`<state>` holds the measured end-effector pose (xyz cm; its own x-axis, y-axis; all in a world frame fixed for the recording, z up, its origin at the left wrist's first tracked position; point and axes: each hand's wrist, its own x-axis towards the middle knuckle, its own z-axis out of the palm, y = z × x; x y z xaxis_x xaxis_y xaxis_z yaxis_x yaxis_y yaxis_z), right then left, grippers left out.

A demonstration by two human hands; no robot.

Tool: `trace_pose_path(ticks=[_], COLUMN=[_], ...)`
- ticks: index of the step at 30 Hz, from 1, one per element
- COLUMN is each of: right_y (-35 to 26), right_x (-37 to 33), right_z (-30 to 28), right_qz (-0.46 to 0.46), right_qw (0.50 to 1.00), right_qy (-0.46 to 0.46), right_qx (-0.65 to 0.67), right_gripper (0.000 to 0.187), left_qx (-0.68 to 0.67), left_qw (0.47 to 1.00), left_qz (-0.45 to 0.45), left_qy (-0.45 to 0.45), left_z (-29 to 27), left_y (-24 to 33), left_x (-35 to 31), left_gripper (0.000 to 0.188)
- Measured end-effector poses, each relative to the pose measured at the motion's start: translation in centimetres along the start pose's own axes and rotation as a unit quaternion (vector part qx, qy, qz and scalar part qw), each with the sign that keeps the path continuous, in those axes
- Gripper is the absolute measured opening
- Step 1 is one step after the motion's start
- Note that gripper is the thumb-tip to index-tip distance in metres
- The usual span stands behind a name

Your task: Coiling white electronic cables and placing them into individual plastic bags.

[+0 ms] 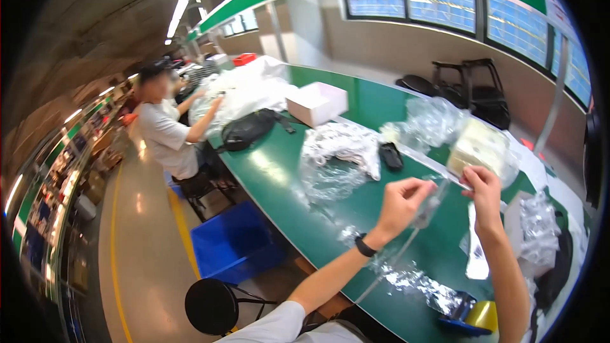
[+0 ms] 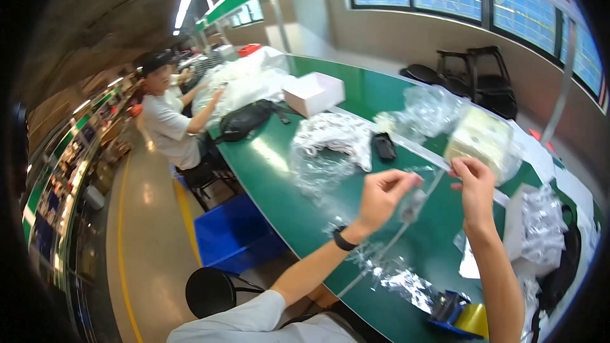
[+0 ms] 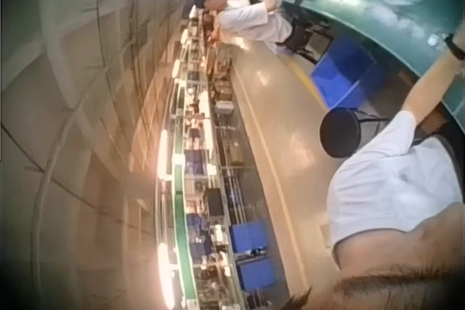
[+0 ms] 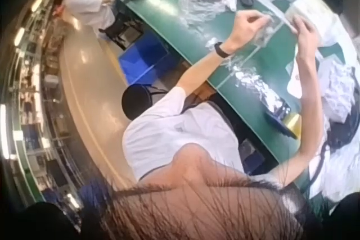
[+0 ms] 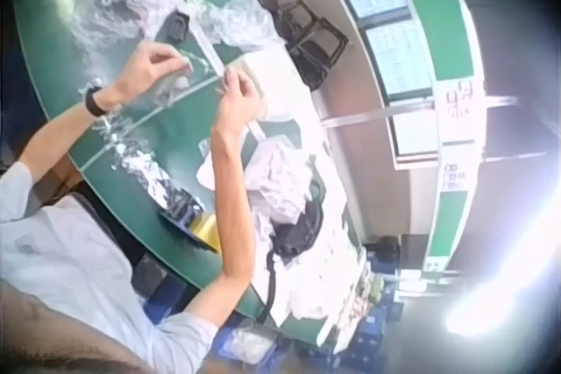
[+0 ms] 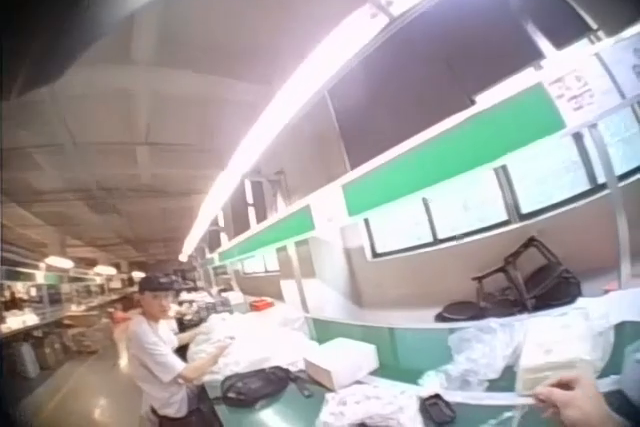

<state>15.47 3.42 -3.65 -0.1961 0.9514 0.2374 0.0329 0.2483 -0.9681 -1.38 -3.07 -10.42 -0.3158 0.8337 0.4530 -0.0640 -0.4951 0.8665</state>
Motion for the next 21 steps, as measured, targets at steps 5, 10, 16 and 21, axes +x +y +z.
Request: trace_pose_path(ticks=[5, 10, 16, 21], right_y=[0.4, 0.6, 3.6, 4.1], right_x=[-0.4, -6.4, -13.1, -13.8], right_z=[-3.3, -3.8, -5.3, -4.3], right_qz=[-0.053, -0.203, -0.134, -0.145], right_qw=[0.997, 0.922, 0.862, 0.85], right_qy=[0.048, -0.138, -0.281, -0.314], right_qx=[0.002, -0.3, -0.4, -0.396], right_gripper=[0.015, 0.01, 0.01, 0.008], left_qx=[0.08, 0.064, 0.032, 0.042], left_qw=[0.996, 0.997, 0.999, 0.999], left_qz=[-0.007, 0.016, 0.003, 0.003], left_qy=[0.036, 0.035, 0.019, 0.018], left_z=[-0.8, -2.2, -0.6, -0.5], left_y=[1.1, 1.2, 1.4, 1.8], left_x=[0.3, 0.3, 0.4, -0.1], left_gripper=[0.016, 0.019, 0.018, 0.018])
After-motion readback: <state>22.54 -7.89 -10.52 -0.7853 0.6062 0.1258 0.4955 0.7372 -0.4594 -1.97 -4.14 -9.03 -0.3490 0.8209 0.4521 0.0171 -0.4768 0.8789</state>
